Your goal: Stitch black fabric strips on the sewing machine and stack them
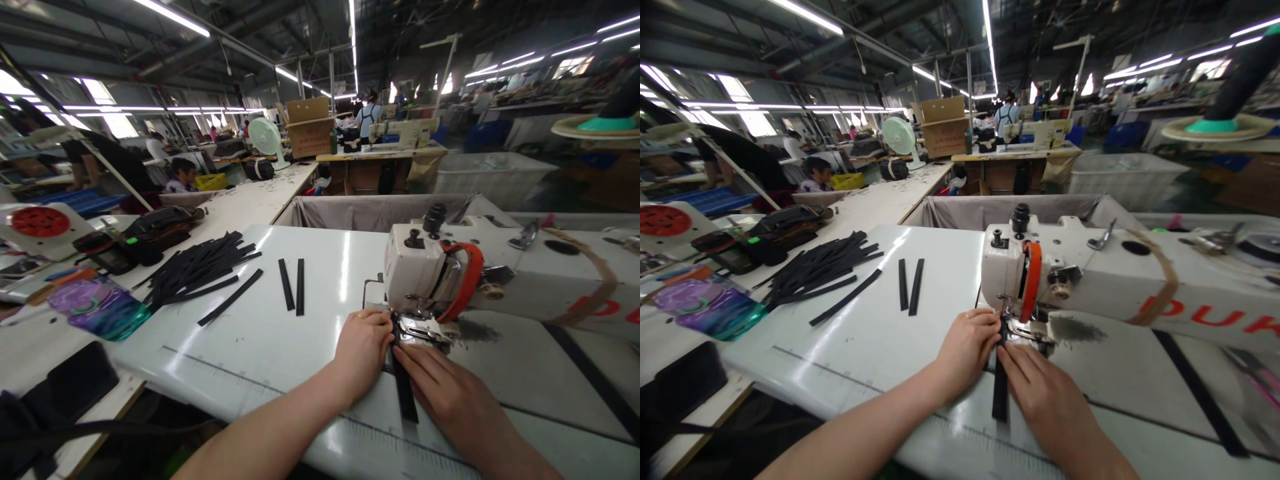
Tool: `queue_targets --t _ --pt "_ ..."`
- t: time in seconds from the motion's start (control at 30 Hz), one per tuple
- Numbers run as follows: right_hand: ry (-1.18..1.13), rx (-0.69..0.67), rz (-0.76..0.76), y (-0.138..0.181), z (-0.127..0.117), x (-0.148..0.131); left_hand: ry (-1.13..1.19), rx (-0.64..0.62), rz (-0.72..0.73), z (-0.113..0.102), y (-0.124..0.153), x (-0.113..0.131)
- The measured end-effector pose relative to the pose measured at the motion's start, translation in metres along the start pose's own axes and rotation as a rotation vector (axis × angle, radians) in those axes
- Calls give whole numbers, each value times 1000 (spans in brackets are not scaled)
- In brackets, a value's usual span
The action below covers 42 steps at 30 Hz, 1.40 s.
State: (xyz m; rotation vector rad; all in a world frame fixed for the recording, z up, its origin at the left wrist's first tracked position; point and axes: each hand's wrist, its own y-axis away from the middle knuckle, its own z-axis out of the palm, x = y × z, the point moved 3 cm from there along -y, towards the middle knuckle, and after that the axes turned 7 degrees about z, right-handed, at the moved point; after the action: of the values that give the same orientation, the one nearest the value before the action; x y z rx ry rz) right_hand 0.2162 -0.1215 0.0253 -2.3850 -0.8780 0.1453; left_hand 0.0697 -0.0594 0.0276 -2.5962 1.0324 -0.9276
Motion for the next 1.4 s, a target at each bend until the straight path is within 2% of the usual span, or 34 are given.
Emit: queue_targets --t 0.1,0.6,1.0,1.13,1.4 --pt "-35 20 -25 6 0 1 -20 -21 -13 1 1 2" --pt "-58 -8 85 0 -1 3 -95 -6 -15 8 -3 3" --pt "-455 -71 199 -3 -13 11 -16 54 36 7 -2 -4" --pt "-432 -45 200 -3 -12 13 -13 62 28 6 -2 -2" --pt "-257 -22 204 -5 5 23 -14 51 32 6 -2 -1"
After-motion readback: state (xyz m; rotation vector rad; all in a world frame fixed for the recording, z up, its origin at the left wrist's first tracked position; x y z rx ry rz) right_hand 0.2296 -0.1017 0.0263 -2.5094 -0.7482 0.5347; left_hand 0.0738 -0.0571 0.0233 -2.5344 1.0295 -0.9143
